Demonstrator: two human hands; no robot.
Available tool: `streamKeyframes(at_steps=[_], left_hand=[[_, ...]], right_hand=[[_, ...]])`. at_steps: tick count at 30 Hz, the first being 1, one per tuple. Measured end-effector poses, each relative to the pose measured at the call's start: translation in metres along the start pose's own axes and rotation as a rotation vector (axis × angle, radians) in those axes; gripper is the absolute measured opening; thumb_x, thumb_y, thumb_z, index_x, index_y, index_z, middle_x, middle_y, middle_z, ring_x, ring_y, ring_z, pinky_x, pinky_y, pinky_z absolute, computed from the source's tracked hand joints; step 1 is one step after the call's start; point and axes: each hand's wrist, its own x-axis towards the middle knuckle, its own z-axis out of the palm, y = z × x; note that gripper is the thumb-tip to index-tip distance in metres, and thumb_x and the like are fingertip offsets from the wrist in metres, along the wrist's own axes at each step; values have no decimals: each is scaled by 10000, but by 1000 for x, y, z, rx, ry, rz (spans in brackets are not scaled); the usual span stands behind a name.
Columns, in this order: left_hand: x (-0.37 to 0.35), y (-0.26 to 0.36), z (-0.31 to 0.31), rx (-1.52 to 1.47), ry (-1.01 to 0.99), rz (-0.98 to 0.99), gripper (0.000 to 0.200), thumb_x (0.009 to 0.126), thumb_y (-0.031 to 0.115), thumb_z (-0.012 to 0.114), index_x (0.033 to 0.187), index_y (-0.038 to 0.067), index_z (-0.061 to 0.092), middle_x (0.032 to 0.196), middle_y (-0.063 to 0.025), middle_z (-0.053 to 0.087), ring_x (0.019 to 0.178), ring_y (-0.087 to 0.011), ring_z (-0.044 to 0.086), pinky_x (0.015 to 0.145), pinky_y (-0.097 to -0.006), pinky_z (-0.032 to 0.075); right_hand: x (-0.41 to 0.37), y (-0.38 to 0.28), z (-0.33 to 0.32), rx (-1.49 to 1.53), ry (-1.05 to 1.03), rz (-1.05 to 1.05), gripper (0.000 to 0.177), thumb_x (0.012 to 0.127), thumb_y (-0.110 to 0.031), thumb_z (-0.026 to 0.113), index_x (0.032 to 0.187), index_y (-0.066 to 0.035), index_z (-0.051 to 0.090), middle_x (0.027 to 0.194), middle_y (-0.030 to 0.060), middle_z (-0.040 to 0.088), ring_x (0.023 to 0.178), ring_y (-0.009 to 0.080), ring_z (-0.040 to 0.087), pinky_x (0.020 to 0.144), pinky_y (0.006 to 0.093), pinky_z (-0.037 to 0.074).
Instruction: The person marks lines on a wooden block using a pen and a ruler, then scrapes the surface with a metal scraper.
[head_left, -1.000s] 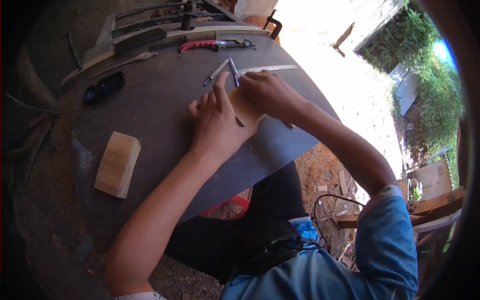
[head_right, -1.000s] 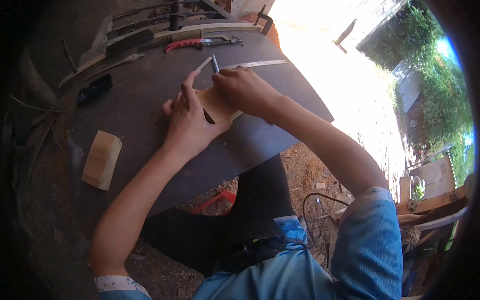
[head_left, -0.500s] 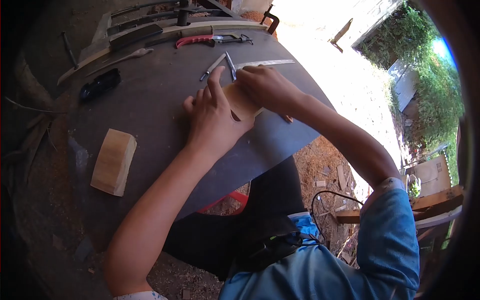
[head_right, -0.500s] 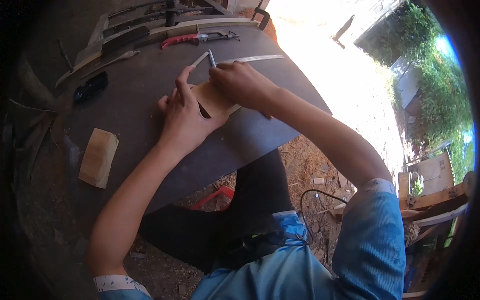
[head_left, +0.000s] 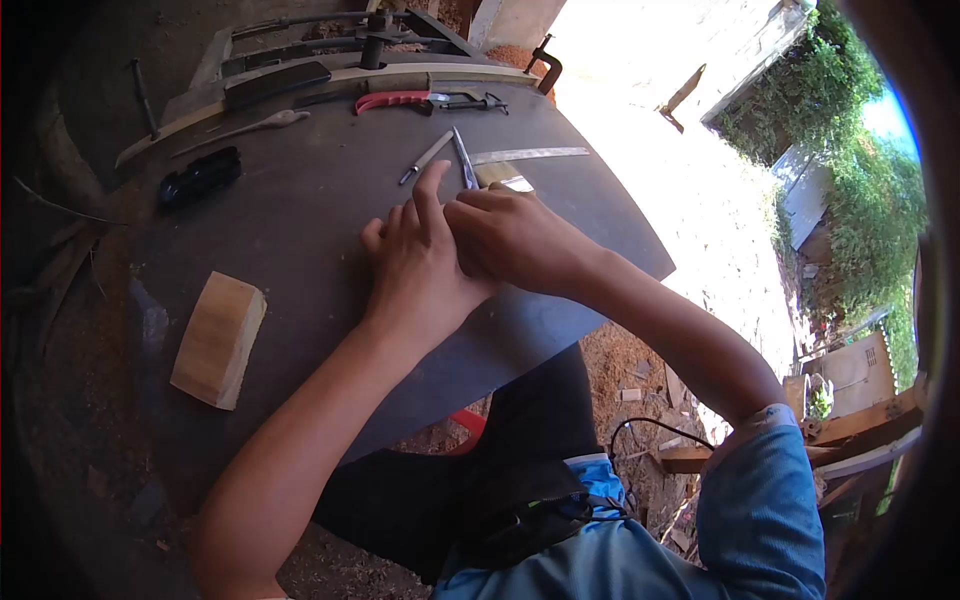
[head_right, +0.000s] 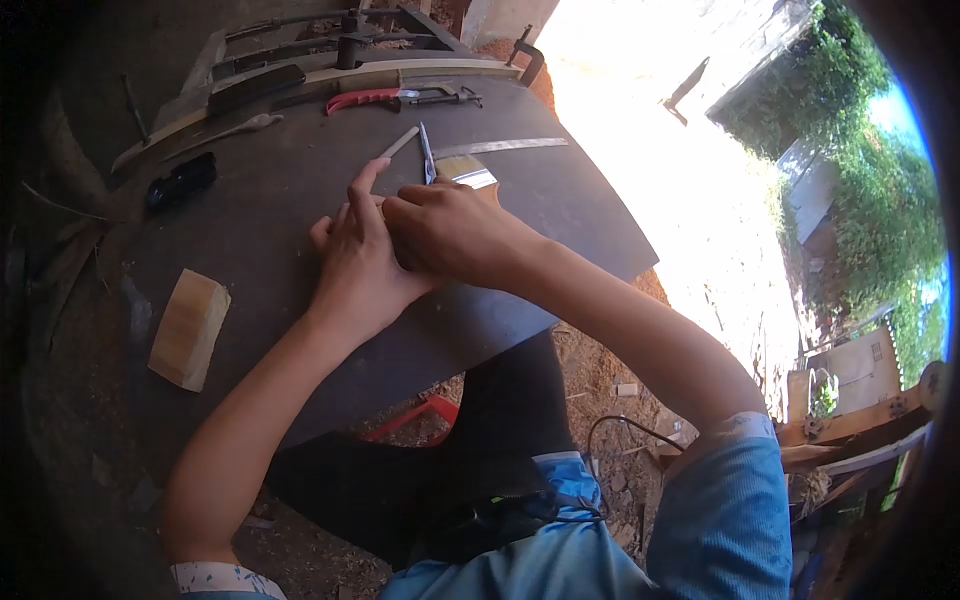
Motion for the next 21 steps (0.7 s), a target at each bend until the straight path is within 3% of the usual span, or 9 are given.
streamKeyframes(at_steps=[3,4,9,10,12,15,16,20,21], left_hand=[[-21,2,-5,-41,-86,-24,1225,771,366,953,1656,84,154,1354,-246,627,1291,-384,614,1142,-560,304],[-15,2,-7,-27,-57,-21,1235,780,388,948,1661,93,134,1353,-238,624,1298,-381,616,1149,-569,294],[-21,2,-8,19,-96,-42,1329,727,471,991,1664,112,119,1396,-193,565,1362,-368,568,1169,-567,278],[-20,4,-10,42,-102,-29,1366,698,545,998,1658,104,132,1501,-205,458,1419,-363,510,1172,-591,295],[-23,8,-15,56,-83,30,1349,693,514,1011,1652,103,156,1545,-224,370,1432,-401,502,1151,-606,337],[-32,16,-29,76,-97,70,1377,681,529,1019,1652,82,151,1584,-223,339,1399,-379,520,1126,-567,437],[-37,22,-33,74,-114,73,1395,677,544,1020,1653,71,143,1592,-218,346,1380,-359,531,1119,-544,477],[-51,45,-55,-299,-315,-181,1339,702,469,1028,1653,72,173,1649,-219,334,1251,-331,640,1079,-505,539],[-51,44,-57,-199,-334,-144,1308,707,461,1026,1650,83,203,1639,-207,358,1266,-330,636,1089,-508,532]], right_hand=[[0,29,-3,-300,-23,52,165,969,-157,696,1090,-56,649,1043,117,704,958,318,740,917,467,528],[-4,16,-6,-231,-36,9,126,1007,-177,675,1074,-72,656,1018,93,711,942,285,741,927,433,500],[-28,52,-2,24,210,350,196,1083,-213,630,1049,-21,656,932,200,711,905,441,688,821,506,533],[-33,47,0,126,258,424,208,1084,-216,630,1043,-13,653,931,215,709,907,459,680,809,516,531],[-40,37,5,315,316,551,226,1080,-216,637,1033,5,639,944,242,706,919,489,670,792,528,518],[-47,27,1,305,338,509,241,1102,-192,620,1046,42,617,927,224,709,841,379,680,798,443,530],[-50,33,2,320,364,464,234,1082,-221,646,1019,4,630,927,245,700,903,493,664,783,531,517],[-64,39,-10,291,373,456,243,1089,-221,639,1020,11,616,929,250,689,925,490,657,795,535,509],[-69,39,-12,301,359,467,241,1089,-221,638,1027,11,619,929,250,686,924,490,656,796,534,508]])
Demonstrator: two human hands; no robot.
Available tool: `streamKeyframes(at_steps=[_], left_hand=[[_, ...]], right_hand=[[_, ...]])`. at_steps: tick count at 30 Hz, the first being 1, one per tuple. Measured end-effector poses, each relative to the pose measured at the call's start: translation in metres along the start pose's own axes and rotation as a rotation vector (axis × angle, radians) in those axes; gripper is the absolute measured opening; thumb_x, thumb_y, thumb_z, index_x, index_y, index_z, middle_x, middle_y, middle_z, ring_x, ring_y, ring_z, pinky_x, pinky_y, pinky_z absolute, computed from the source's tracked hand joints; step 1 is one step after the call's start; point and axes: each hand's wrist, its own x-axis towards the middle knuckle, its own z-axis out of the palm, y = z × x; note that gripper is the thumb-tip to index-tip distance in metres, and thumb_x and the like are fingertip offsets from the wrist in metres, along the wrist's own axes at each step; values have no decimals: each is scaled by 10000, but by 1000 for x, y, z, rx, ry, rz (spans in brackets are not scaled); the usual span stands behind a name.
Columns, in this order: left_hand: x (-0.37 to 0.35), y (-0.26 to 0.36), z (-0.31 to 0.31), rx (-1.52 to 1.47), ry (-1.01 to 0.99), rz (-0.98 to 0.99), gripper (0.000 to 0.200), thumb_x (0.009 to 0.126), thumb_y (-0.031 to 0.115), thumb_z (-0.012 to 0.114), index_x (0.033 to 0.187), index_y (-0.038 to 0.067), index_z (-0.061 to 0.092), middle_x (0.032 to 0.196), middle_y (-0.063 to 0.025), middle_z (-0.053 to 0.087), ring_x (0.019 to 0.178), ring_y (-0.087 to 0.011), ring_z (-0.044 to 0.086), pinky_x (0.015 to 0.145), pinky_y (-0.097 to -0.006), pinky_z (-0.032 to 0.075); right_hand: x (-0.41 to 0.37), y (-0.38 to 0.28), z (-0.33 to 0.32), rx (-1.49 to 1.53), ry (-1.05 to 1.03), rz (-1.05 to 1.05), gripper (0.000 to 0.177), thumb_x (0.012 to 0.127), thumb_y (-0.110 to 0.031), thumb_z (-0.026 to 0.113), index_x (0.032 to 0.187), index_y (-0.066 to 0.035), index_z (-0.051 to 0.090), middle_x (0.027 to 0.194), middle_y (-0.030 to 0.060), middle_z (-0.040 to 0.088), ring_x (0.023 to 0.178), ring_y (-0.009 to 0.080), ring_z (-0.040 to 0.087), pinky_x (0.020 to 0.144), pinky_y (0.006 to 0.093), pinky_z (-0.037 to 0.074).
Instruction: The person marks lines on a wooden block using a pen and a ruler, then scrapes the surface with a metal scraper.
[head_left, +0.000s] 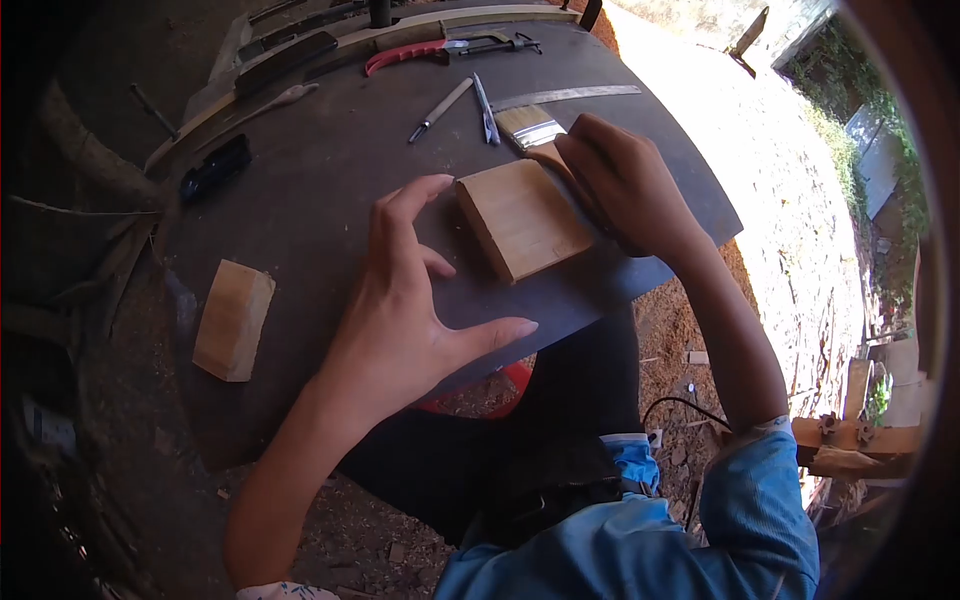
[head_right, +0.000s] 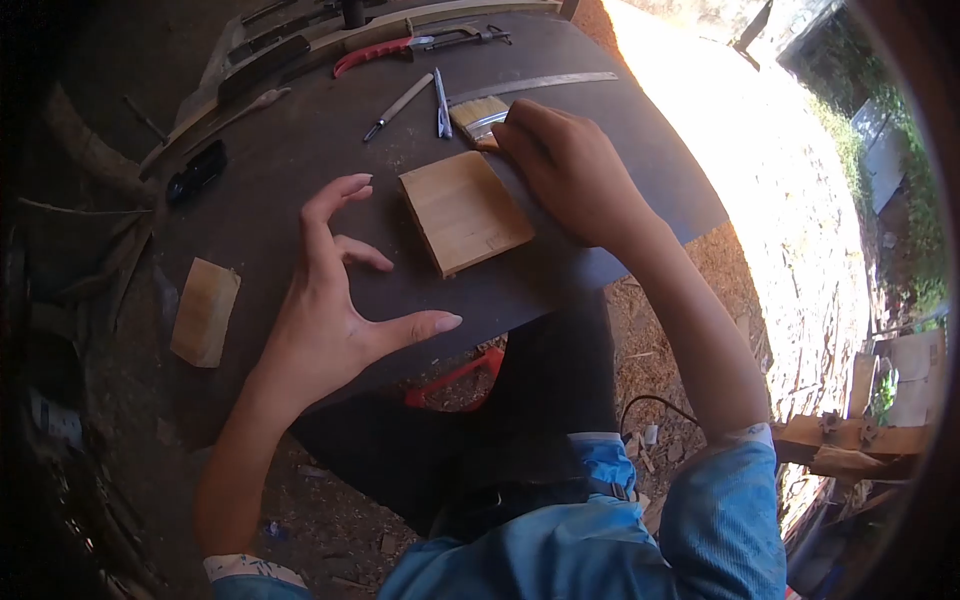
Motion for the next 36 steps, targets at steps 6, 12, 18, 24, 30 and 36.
streamKeyframes(at_steps=[6,12,18,24,30,36], left_hand=[[36,-16,-9,377,-106,195,1164,726,463,993,1660,180,360,1679,-118,455,1508,-409,474,1259,-552,380],[62,-12,-3,358,-262,292,1258,683,575,971,1706,196,344,1669,-125,473,1526,-377,449,1279,-554,339],[56,4,-19,423,-243,225,1281,643,588,985,1696,186,375,1606,-140,511,1484,-351,491,1246,-529,358],[64,-14,-11,428,-216,325,1277,622,559,1004,1682,179,399,1579,-139,526,1433,-378,512,1252,-539,341],[78,-31,-1,403,-224,371,1179,637,571,995,1596,128,473,1467,-143,583,1382,-380,535,1224,-532,367],[59,-9,11,545,-172,211,990,699,582,954,1415,31,550,1276,-148,605,1249,-368,575,1053,-494,440]], right_hand=[[-21,9,-10,20,-16,-49,236,1122,-193,613,1040,27,636,805,155,625,724,220,586,707,384,494],[-31,17,-17,51,-90,39,244,1105,-230,612,1067,10,629,924,248,671,910,471,662,812,519,511],[-29,20,-6,74,-43,-15,248,1136,-187,582,1022,32,609,815,144,569,751,252,583,715,397,473],[-29,8,-7,76,-122,-91,227,1093,-215,621,1158,1,654,1032,209,661,948,457,675,811,516,521],[-30,-10,-3,-73,-196,-292,148,1032,-155,679,1051,-17,629,919,153,648,837,382,660,779,480,527],[-21,-10,-2,-165,-223,-219,149,1040,-151,684,1017,-25,608,859,167,647,807,401,671,737,505,506]])
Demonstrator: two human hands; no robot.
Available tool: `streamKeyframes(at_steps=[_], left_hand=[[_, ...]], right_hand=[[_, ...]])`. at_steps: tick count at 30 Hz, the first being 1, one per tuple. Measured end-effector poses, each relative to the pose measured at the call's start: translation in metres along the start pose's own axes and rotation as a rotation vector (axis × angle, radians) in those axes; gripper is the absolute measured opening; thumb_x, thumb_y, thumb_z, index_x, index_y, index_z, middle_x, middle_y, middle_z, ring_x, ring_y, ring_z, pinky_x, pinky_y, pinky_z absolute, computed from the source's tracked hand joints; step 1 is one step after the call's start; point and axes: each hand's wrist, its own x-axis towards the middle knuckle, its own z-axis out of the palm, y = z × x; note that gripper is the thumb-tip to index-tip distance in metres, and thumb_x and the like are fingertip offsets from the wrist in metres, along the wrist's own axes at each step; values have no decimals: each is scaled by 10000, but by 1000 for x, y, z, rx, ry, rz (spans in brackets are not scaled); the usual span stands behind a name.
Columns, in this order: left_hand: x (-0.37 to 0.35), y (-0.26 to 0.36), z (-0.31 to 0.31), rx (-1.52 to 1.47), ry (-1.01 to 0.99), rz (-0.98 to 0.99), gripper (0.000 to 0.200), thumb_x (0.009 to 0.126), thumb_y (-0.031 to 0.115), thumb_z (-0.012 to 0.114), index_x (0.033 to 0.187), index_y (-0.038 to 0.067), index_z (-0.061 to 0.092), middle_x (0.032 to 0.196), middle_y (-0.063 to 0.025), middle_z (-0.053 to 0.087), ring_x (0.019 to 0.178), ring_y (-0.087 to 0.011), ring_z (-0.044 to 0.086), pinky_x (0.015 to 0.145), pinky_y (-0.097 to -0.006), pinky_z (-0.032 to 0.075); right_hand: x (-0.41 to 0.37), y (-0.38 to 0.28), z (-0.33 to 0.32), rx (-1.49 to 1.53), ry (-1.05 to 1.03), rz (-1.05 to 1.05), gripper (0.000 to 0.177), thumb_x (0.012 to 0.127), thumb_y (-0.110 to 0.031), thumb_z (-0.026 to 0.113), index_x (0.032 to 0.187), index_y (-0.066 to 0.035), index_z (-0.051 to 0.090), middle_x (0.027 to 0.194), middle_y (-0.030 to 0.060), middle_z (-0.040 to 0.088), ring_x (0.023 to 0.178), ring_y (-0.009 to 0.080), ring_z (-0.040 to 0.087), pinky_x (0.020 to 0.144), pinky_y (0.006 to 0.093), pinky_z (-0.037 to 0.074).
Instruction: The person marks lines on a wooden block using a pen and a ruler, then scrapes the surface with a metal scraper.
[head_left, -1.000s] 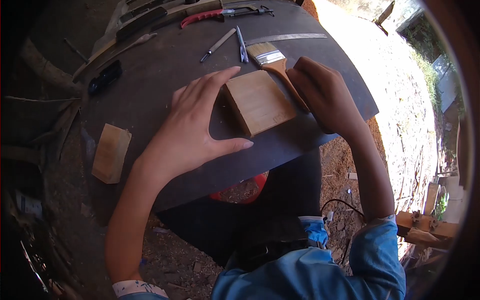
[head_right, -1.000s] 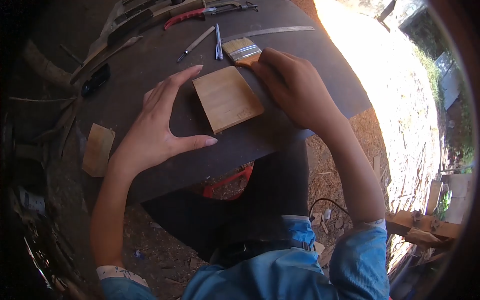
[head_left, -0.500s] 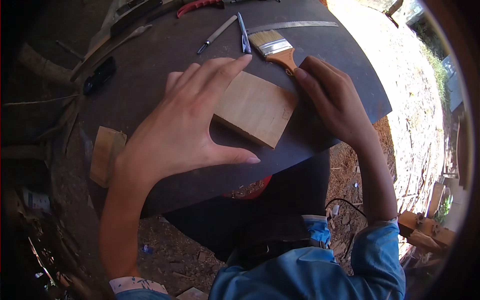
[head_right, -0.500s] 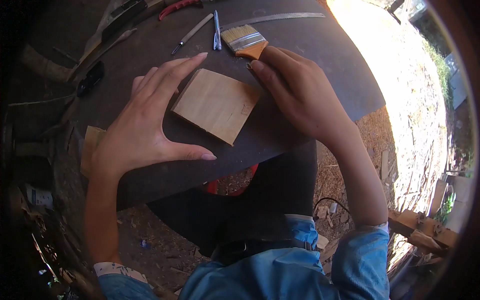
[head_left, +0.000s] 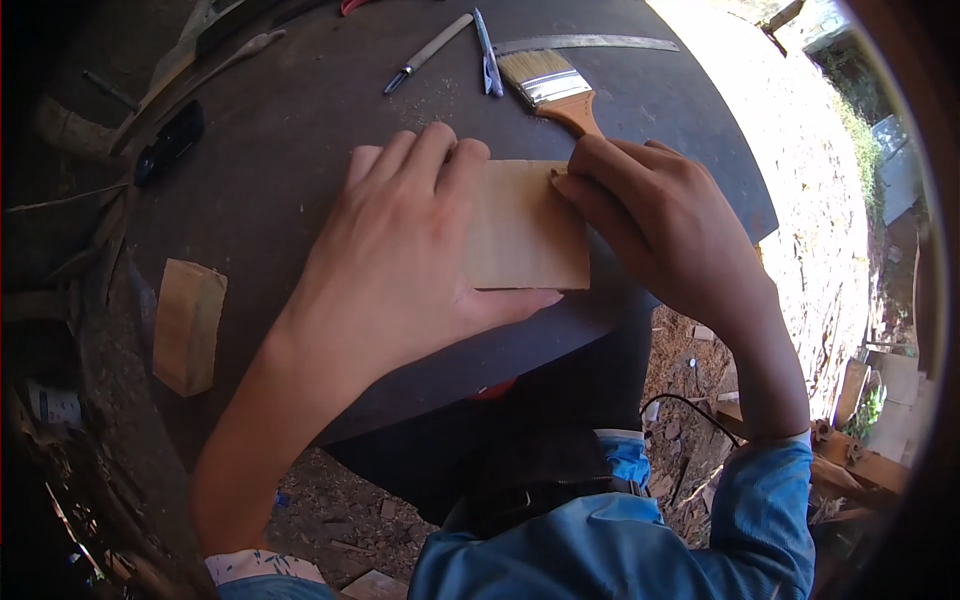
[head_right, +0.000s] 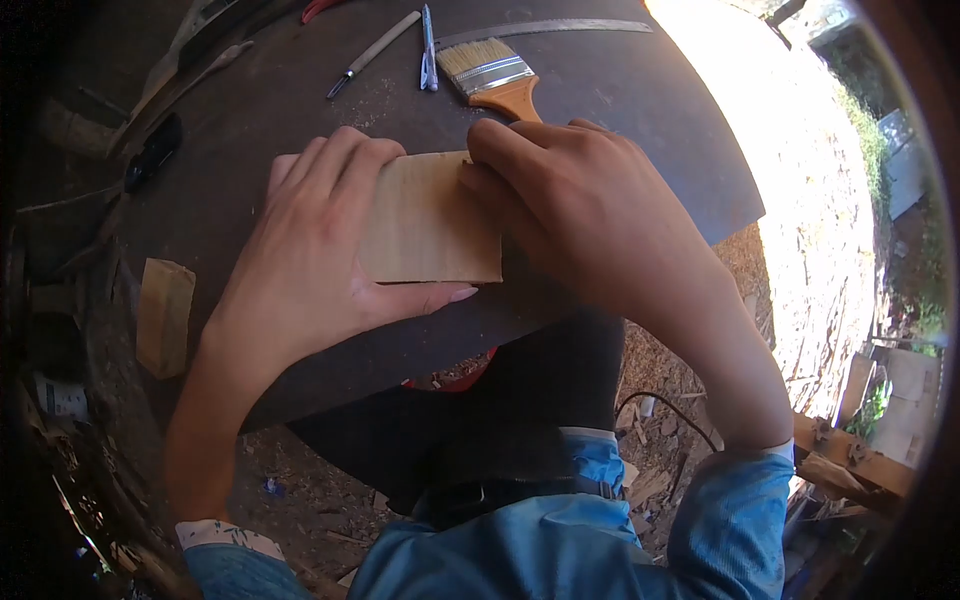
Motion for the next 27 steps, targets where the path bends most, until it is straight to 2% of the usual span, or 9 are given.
streamKeyframes(at_steps=[2,8,11,14,20,21,24,27], left_hand=[[-6,11,5,7,48,-79,961,719,569,943,1398,14,550,1253,-149,601,1219,-364,579,1030,-496,440],[-13,14,14,4,130,-182,948,734,521,943,1406,-5,530,1246,-155,588,1196,-353,573,1023,-505,425],[-13,11,18,-17,159,-172,935,722,506,952,1385,-3,533,1221,-162,580,1181,-355,564,1015,-502,420],[-13,9,19,-40,173,-171,911,707,495,962,1348,4,542,1205,-165,562,1165,-354,557,1013,-501,416],[-15,5,25,-60,230,-148,875,689,443,977,1317,16,543,1197,-157,532,1156,-348,555,1012,-502,415],[-14,5,24,-58,226,-146,873,685,434,979,1315,17,542,1193,-157,530,1153,-348,556,1012,-502,414],[-15,6,26,-92,241,-159,872,671,414,985,1311,19,542,1186,-156,527,1147,-348,558,1013,-501,413],[-15,8,27,-88,258,-160,874,660,399,989,1307,17,542,1180,-156,527,1139,-348,561,1015,-498,411]], right_hand=[[6,-7,-4,42,-51,96,149,1050,-152,670,1020,-22,604,868,182,645,813,419,669,719,517,500],[8,-29,-11,134,-109,51,124,1039,-130,664,1037,-17,612,842,184,632,788,441,658,705,523,499],[4,-42,-7,67,-74,100,122,1021,-123,681,1024,-16,624,853,180,653,775,422,660,714,499,509],[5,-53,-13,1,-173,122,127,1013,-123,691,1020,-4,649,913,184,684,786,406,662,731,483,520],[34,-37,10,-24,-54,-7,173,946,-138,747,1035,-2,685,880,162,701,750,365,665,722,458,518],[42,-33,12,-21,-76,-32,178,925,-139,758,1021,-7,686,885,152,708,744,330,672,711,441,515],[17,-44,-3,-41,-225,-6,166,932,-135,749,1008,-3,684,939,154,715,765,308,677,707,438,514],[20,-41,2,-105,-175,-38,133,950,-122,731,984,-4,679,961,150,709,778,296,674,709,433,517]])
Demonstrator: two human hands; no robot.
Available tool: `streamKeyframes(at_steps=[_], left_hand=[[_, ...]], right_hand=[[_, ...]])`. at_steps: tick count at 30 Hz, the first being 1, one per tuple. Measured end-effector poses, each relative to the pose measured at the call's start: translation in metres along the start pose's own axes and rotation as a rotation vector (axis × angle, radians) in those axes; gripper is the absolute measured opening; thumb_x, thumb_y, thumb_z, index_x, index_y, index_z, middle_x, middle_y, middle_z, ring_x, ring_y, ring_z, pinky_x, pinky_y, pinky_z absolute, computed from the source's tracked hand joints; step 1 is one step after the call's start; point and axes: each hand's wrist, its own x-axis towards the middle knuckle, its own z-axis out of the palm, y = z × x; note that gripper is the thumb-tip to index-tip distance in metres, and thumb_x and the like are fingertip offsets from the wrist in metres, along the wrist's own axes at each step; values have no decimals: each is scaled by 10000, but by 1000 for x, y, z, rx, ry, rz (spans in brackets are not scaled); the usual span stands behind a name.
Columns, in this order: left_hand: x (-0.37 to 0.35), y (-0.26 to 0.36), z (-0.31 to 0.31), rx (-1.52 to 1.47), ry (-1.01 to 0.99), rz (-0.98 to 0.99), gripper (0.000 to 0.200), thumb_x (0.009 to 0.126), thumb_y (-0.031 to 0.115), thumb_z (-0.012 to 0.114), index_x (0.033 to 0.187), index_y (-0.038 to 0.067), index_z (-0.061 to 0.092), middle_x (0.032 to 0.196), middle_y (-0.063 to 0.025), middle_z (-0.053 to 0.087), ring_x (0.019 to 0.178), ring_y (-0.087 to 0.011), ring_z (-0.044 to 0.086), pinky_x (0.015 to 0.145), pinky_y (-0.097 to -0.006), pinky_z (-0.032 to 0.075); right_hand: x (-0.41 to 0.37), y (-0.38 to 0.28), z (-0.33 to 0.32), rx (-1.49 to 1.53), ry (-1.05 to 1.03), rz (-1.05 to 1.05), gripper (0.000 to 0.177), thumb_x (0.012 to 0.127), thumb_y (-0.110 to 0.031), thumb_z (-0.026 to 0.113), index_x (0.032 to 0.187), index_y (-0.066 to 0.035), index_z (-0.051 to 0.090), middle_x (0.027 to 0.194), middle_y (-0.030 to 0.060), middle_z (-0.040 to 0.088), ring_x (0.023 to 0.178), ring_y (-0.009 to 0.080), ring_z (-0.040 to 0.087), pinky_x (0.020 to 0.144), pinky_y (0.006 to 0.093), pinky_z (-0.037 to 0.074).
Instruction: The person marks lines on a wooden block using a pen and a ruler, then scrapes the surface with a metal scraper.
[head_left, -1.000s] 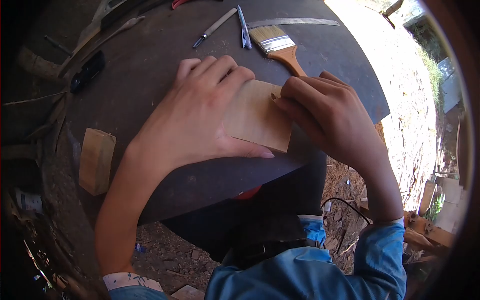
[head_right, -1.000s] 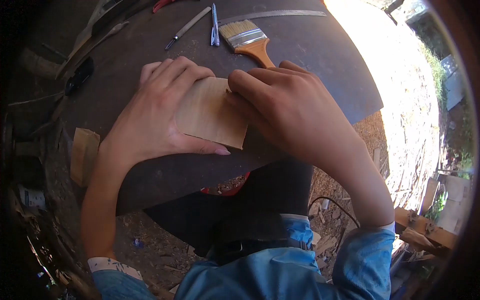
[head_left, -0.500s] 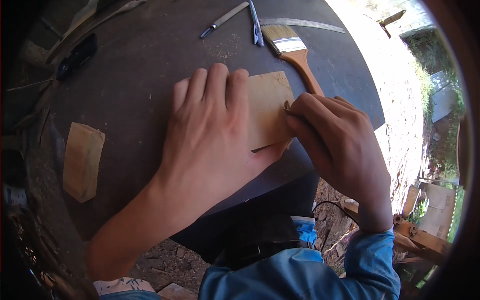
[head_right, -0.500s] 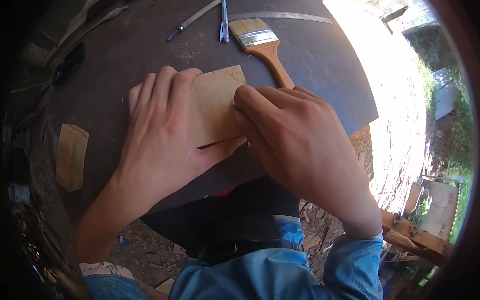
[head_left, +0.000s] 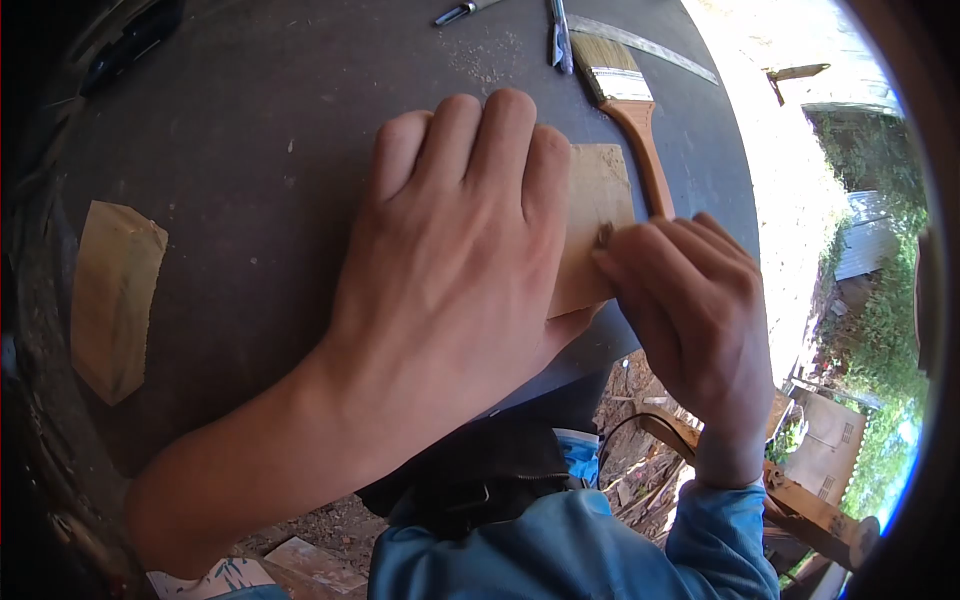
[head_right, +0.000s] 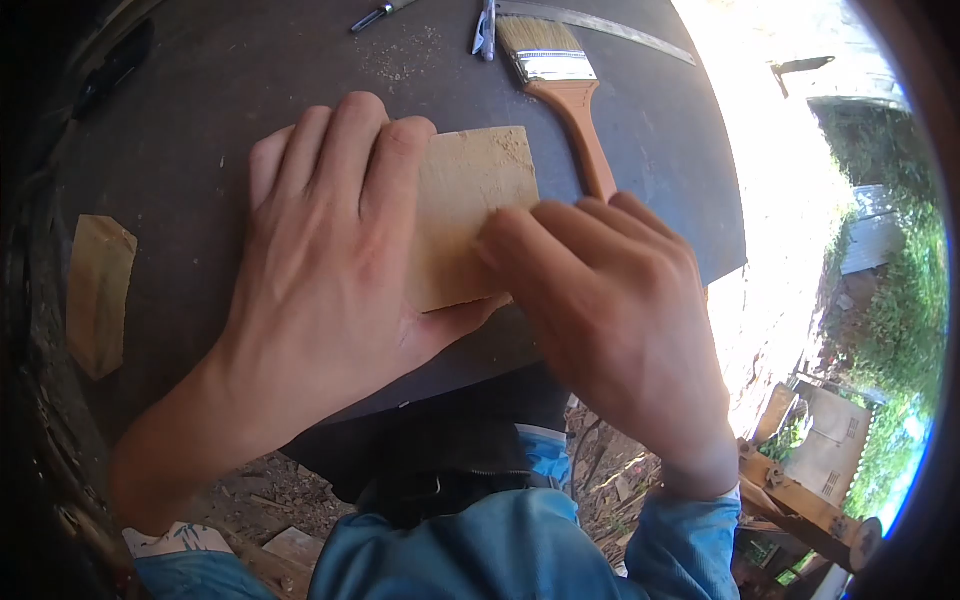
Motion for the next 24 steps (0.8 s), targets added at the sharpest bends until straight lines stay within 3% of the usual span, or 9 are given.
streamKeyframes(at_steps=[5,7,12,17,20,24], left_hand=[[-3,0,0,-20,-11,-7,871,662,384,989,1308,9,540,1189,-156,529,1151,-352,559,1030,-502,402],[-3,0,2,-51,-6,-3,874,661,382,990,1310,8,540,1197,-157,527,1158,-353,558,1036,-506,398],[0,4,-1,-26,-61,-12,887,658,377,996,1330,22,539,1217,-156,521,1182,-350,547,1049,-512,386],[-3,4,1,-31,-30,-27,897,677,367,985,1367,24,527,1247,-159,518,1198,-357,539,1065,-519,377],[-2,3,2,15,-35,-21,903,688,371,981,1381,20,521,1254,-162,516,1205,-361,539,1071,-524,373],[-2,-1,3,-10,-9,-9,909,697,388,978,1382,12,515,1251,-166,515,1215,-362,538,1075,-527,372]], right_hand=[[7,3,8,71,51,-10,118,961,-109,715,996,-3,677,944,146,698,782,305,674,712,434,526],[-4,-4,-1,62,-20,-8,114,960,-99,707,1005,-2,668,923,143,684,780,311,670,716,451,522],[14,4,10,71,123,-4,110,959,-129,725,993,-40,669,841,146,637,760,308,659,723,441,511],[-22,-15,-4,9,-57,103,131,918,-71,750,999,-33,655,895,139,651,768,310,654,733,446,508],[22,7,12,17,120,-54,116,936,-81,722,983,-27,631,908,155,661,808,354,656,731,452,509],[-10,-10,5,16,24,50,100,970,-85,680,1013,-18,618,905,184,648,819,416,643,721,462,506]])
